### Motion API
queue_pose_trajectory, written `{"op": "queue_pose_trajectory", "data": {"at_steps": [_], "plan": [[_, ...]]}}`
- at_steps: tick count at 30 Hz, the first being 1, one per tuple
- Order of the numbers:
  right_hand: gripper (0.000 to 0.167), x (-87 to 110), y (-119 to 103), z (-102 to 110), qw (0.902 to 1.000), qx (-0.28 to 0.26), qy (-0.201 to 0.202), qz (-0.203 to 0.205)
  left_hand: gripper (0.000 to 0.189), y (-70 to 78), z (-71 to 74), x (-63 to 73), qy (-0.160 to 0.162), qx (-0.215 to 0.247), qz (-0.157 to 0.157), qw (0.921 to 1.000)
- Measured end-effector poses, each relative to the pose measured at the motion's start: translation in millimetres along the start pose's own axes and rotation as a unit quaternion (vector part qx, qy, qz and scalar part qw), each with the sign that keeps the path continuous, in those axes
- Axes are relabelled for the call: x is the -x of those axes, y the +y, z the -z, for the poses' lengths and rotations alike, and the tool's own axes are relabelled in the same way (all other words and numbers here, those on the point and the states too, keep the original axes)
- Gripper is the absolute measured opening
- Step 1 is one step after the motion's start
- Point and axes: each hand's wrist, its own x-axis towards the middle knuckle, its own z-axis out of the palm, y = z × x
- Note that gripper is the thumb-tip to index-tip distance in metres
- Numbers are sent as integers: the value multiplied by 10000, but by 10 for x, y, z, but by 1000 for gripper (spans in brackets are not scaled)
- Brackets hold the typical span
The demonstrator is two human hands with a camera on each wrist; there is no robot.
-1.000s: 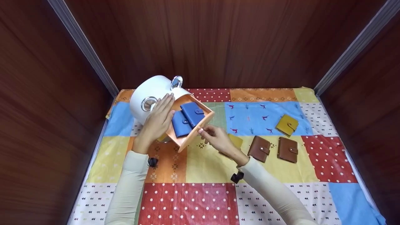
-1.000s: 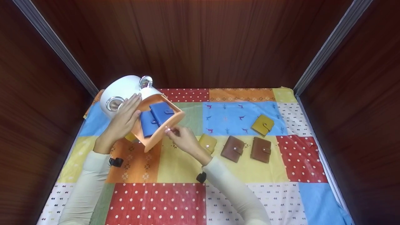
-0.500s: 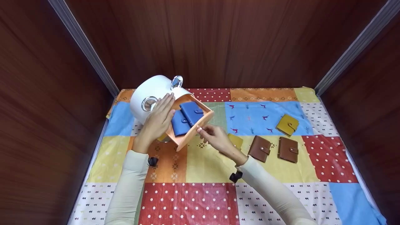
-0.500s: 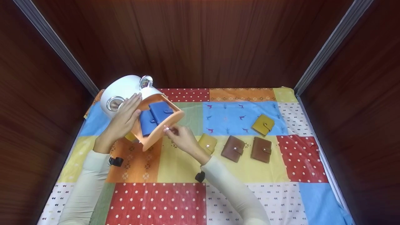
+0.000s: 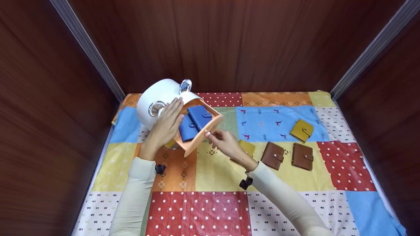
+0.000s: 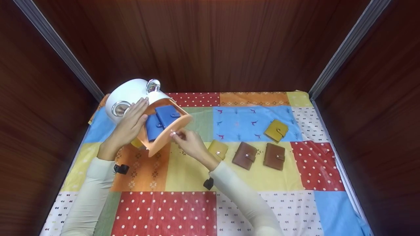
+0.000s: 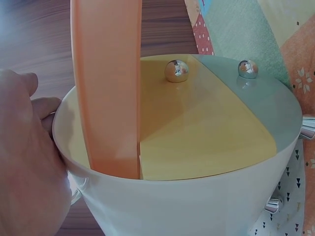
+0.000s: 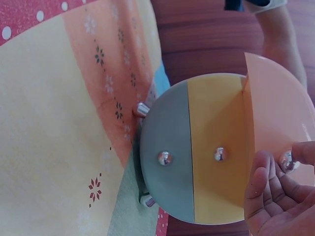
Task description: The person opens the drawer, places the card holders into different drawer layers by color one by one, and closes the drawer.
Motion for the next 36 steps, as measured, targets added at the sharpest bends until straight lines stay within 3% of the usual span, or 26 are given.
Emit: {"op": "queue_pose_trajectory", "data": {"at_steps": [10,22,36], "plan": [[27,-68,-12,-25,10000,-31,10,-6,57,-4,7,-3,-86,30,19,10000],[26,-174,-57,-68,9980,561,275,75,57,-8,-5,-3,-120,43,104,9999],[30,-300,-120,-145,9978,547,344,171,57,-3,13,4,-96,69,94,9999]]}}
